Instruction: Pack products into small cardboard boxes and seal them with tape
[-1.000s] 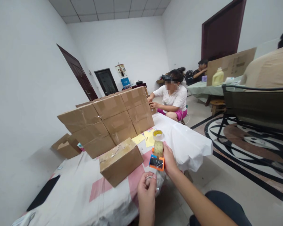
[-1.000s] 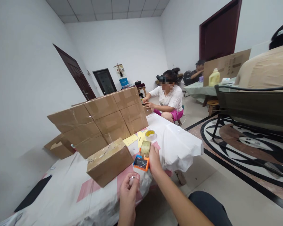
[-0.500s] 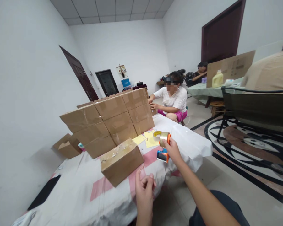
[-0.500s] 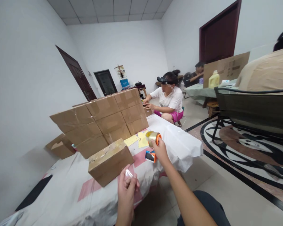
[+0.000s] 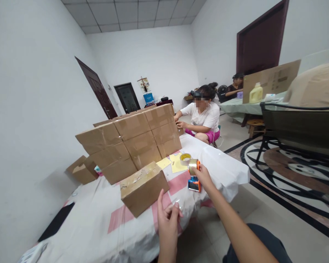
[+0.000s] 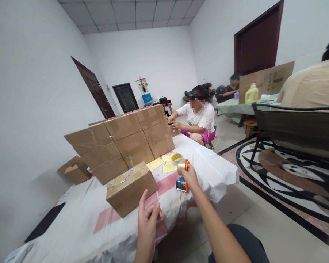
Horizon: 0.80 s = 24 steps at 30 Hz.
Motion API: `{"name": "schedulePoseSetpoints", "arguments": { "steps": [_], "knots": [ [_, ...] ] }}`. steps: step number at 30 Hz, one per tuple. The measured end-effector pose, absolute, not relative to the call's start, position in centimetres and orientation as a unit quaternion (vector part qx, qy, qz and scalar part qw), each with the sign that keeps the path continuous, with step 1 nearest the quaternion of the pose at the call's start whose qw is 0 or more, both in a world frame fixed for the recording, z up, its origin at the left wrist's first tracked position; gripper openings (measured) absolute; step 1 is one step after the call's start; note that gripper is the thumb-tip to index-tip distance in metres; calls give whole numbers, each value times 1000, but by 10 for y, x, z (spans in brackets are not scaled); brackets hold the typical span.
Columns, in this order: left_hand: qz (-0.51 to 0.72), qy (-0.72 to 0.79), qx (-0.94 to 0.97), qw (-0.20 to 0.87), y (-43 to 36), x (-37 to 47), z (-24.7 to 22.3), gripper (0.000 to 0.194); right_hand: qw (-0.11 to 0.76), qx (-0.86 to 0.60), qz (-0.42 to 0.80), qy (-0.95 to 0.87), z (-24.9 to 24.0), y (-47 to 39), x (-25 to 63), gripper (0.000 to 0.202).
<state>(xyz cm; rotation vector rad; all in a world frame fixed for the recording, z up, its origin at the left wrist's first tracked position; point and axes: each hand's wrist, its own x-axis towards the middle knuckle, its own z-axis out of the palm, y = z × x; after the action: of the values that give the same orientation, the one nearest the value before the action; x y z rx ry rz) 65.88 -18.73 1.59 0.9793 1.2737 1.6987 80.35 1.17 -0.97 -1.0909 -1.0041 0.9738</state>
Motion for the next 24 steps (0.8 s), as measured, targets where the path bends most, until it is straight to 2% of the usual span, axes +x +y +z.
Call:
{"name": "schedulePoseSetpoints", "arguments": {
  "steps": [4,7,9,12,16,20,24],
  "knots": [
    [667,502,385,393,-189,657,18,109,674,-527,320,-408,1,4,805,39],
    [674,500,379,390,-188,658,16,110,692,-509,226,-460,16,-10,802,26],
    [674,504,378,386,-187,659,14,106,687,-466,219,-513,28,-22,797,15],
    [668,510,381,384,-186,657,13,105,640,-393,301,-587,41,-41,786,12],
    [672,504,388,380,-184,650,15,110,501,-332,411,-685,44,-58,769,14],
    [665,507,398,379,-183,646,14,109,406,-307,516,-689,36,-64,756,20],
    [656,512,401,383,-183,646,11,106,363,-233,610,-664,33,-63,753,20]
  ]
}}
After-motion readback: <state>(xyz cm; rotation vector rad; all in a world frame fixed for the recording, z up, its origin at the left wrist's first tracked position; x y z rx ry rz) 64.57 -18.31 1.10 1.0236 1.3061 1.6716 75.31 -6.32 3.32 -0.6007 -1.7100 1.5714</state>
